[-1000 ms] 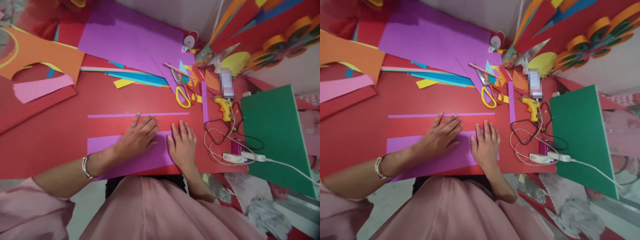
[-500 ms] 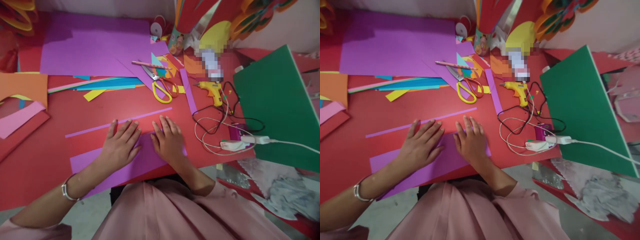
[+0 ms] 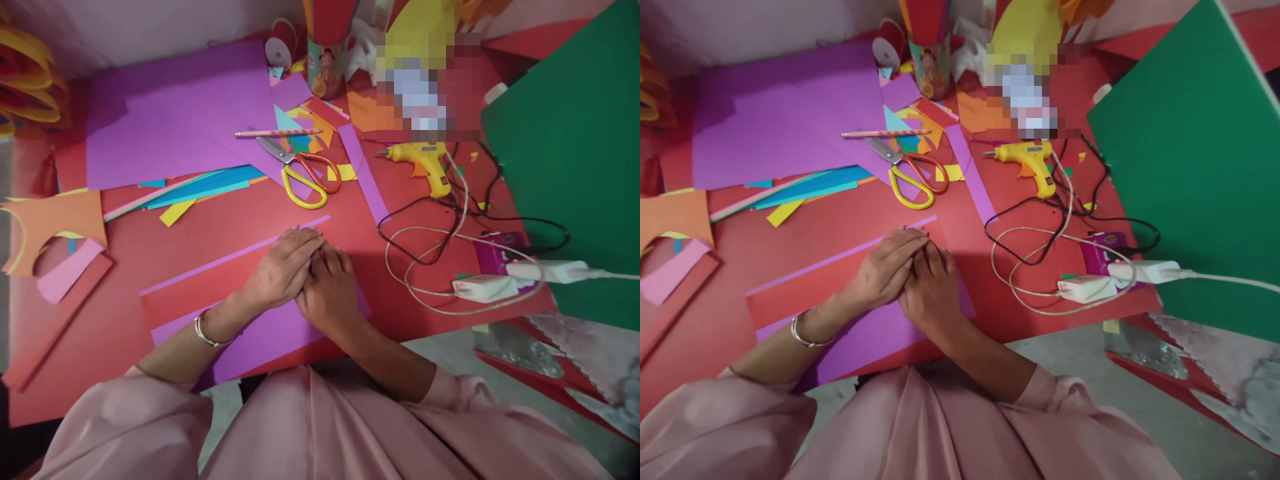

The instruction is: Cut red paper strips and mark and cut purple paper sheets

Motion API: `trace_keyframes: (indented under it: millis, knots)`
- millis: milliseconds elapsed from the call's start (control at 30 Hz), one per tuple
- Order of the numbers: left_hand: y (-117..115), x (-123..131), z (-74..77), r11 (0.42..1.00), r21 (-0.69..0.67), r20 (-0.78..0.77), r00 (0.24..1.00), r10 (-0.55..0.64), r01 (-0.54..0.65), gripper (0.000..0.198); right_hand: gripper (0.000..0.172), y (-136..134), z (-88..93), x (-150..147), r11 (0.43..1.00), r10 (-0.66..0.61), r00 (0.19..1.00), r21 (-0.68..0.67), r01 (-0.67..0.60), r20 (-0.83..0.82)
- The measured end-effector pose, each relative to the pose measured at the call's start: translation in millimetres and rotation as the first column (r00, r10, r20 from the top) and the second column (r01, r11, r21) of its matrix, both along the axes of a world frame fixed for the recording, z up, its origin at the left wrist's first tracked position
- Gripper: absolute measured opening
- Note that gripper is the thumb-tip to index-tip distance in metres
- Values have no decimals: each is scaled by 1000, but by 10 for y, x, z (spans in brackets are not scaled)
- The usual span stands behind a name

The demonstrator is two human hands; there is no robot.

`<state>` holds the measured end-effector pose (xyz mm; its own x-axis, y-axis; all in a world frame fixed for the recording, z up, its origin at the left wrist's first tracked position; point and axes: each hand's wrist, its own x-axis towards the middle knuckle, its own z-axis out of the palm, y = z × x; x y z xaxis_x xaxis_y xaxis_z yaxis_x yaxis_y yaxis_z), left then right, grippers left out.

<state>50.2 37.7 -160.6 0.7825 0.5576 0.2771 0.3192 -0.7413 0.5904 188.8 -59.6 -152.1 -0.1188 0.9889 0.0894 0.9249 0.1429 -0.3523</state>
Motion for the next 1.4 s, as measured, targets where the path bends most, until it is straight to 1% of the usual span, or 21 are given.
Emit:
trace_keyframes:
  millis: [67, 200, 267, 367, 467, 733, 933, 1100, 1267, 1400]
  knots:
    - [18, -16, -11, 1000, 11, -4, 1000, -3, 3, 45, 50, 4, 21, 0, 1000, 1, 1000, 17, -1, -17]
    - [10, -29, 46, 999, 49, -1, 1000, -20, 20, 44, 42, -67, 47, 92, 997, 21, 998, 71, -17, -56]
    - [5, -15, 64, 998, 60, -12, 1000, -18, 19, 44, 42, -137, 31, 190, 995, 7, 998, 96, 0, -68]
    - [-3, 7, 65, 997, 77, -44, 999, -4, 7, 42, 48, -228, -21, 341, 993, -4, 998, 116, 12, -70]
    - [-19, 12, 53, 996, 92, -102, 995, 15, -6, 39, 48, -260, -67, 412, 991, 4, 997, 132, 6, -72]
    - [-42, 7, 41, 990, 142, -157, 987, 11, 12, 43, 45, -233, -81, 380, 982, -12, 998, 186, 23, -63]
    - [-54, 5, 30, 986, 164, -183, 983, 19, 12, 43, 46, -235, -92, 381, 988, -7, 995, 155, 23, -103]
    - [-61, 12, 15, 975, 221, -122, 993, 1, 26, 46, 45, -226, -87, 381, 981, -7, 998, 191, 20, -69]
    - [-52, 2, -24, 979, 203, -99, 995, -8, 28, 50, 39, -248, -92, 392, 964, 0, 998, 264, 15, -58]
    - [-44, 1, -38, 975, 221, -74, 997, -20, 36, 53, 38, -261, -95, 398, 964, -9, 998, 265, 25, -63]
